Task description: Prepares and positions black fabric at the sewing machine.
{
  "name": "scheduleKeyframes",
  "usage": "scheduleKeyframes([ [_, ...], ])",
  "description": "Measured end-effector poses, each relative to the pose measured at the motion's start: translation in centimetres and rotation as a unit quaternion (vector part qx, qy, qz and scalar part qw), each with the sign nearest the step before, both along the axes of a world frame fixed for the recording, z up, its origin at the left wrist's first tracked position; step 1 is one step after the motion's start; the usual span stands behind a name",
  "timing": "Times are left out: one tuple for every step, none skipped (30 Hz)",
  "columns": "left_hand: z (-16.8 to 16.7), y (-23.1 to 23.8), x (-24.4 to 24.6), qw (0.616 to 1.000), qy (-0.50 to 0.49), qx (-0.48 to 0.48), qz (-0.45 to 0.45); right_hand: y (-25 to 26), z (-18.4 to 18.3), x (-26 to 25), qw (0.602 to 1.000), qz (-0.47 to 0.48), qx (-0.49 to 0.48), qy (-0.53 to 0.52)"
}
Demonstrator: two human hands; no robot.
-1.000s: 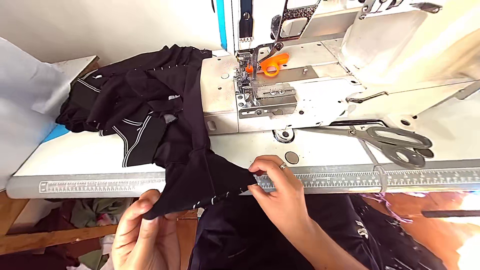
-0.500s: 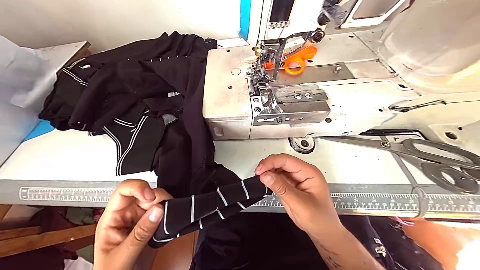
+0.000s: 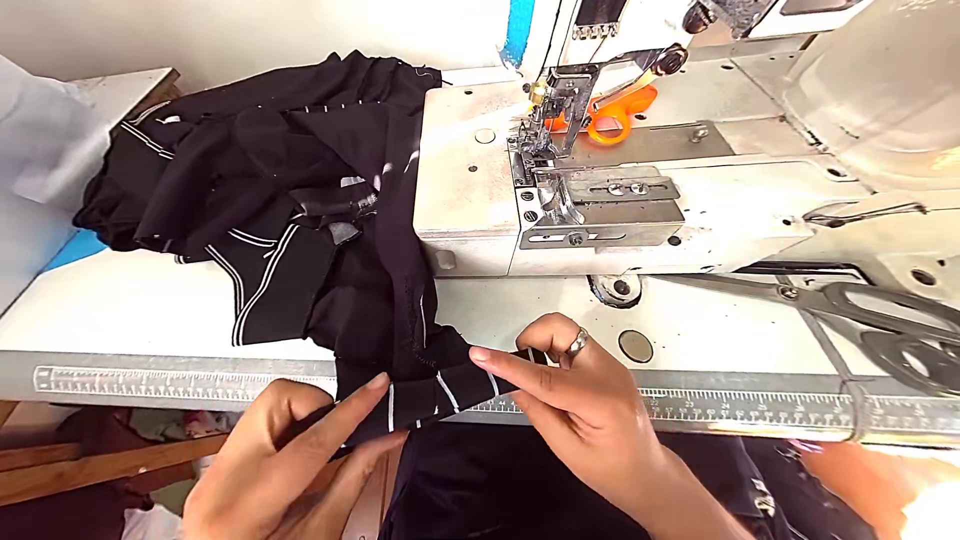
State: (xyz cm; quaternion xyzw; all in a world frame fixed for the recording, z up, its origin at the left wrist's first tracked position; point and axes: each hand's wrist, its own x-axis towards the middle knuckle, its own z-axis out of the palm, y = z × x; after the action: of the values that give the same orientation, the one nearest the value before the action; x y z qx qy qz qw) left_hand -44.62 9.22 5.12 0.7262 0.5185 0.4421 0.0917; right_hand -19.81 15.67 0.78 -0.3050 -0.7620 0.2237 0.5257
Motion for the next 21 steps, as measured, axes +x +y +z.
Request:
scheduleKeyframes([
  [-0.3,0.0,0.3,0.999,0.01,0.022,0.023,-0.1,0.0,-0.1,1.0,-0.01,0.002,-0.01],
  [-0.5,0.0,0.6,0.998,0.013,0.041,0.041,-0.2,-0.1,-0.3,1.0,-0.019,0.004,-0.016],
  [-0.6,0.1,0.8,0.997,0.016,0.055,0.054,-0.3,-0.1,-0.4,1.0,-0.024,0.002,-0.018],
  [-0.7,0.2,1.0,0.996,0.018,0.066,0.062,-0.4,-0.1,-0.7,1.0,-0.028,-0.002,-0.015],
  [-0.8,0.4,1.0,0.995,0.016,0.076,0.065,-0.5,0.0,-0.9,0.999,-0.031,-0.006,-0.009],
  [-0.9,0.8,1.1,0.994,0.01,0.091,0.066,-0.7,0.0,-1.1,0.999,-0.031,-0.012,-0.002],
  [-1.0,1.4,1.1,0.992,0.0,0.109,0.064,-0.9,0.0,-1.3,0.999,-0.03,-0.016,0.007],
  [-1.1,2.1,1.2,0.99,-0.011,0.124,0.059,-1.0,0.0,-1.6,0.999,-0.03,-0.018,0.017],
  [-1.0,3.0,1.3,0.99,-0.034,0.132,0.041,-1.1,0.0,-1.9,0.999,-0.031,-0.018,0.026],
  [-0.8,4.1,1.6,0.988,-0.072,0.133,0.009,-1.1,0.2,-2.1,0.999,-0.028,-0.018,0.035],
  [-0.3,5.1,2.3,0.983,-0.13,0.127,-0.023,-1.2,0.4,-2.3,0.999,-0.02,-0.025,0.044],
  [0.4,6.0,3.1,0.975,-0.182,0.122,-0.044,-1.3,0.8,-2.4,0.998,-0.007,-0.038,0.055],
  [1.1,7.1,4.0,0.97,-0.198,0.133,-0.048,-1.4,1.2,-2.5,0.996,0.01,-0.06,0.072],
  [1.9,8.2,4.7,0.973,-0.164,0.162,-0.03,-1.4,1.7,-2.6,0.99,0.031,-0.095,0.097],
  [2.8,9.4,5.1,0.974,-0.097,0.203,-0.007,-1.4,2.2,-2.6,0.98,0.055,-0.14,0.128],
  [3.8,10.7,5.5,0.971,-0.018,0.24,0.012,-1.2,2.7,-2.4,0.967,0.079,-0.187,0.154],
  [4.9,12.0,5.9,0.963,0.065,0.26,0.03,-0.9,3.2,-2.2,0.955,0.093,-0.223,0.173],
  [5.9,13.3,6.4,0.956,0.139,0.255,0.045,-0.5,3.5,-2.1,0.947,0.094,-0.241,0.188],
  [6.5,14.6,7.0,0.953,0.198,0.224,0.053,-0.1,3.8,-2.0,0.944,0.089,-0.248,0.2],
  [6.8,15.9,7.5,0.955,0.234,0.177,0.05,0.4,4.0,-1.9,0.942,0.079,-0.25,0.211],
  [6.9,17.1,7.9,0.96,0.248,0.121,0.043,0.8,4.1,-1.8,0.941,0.068,-0.25,0.22],
])
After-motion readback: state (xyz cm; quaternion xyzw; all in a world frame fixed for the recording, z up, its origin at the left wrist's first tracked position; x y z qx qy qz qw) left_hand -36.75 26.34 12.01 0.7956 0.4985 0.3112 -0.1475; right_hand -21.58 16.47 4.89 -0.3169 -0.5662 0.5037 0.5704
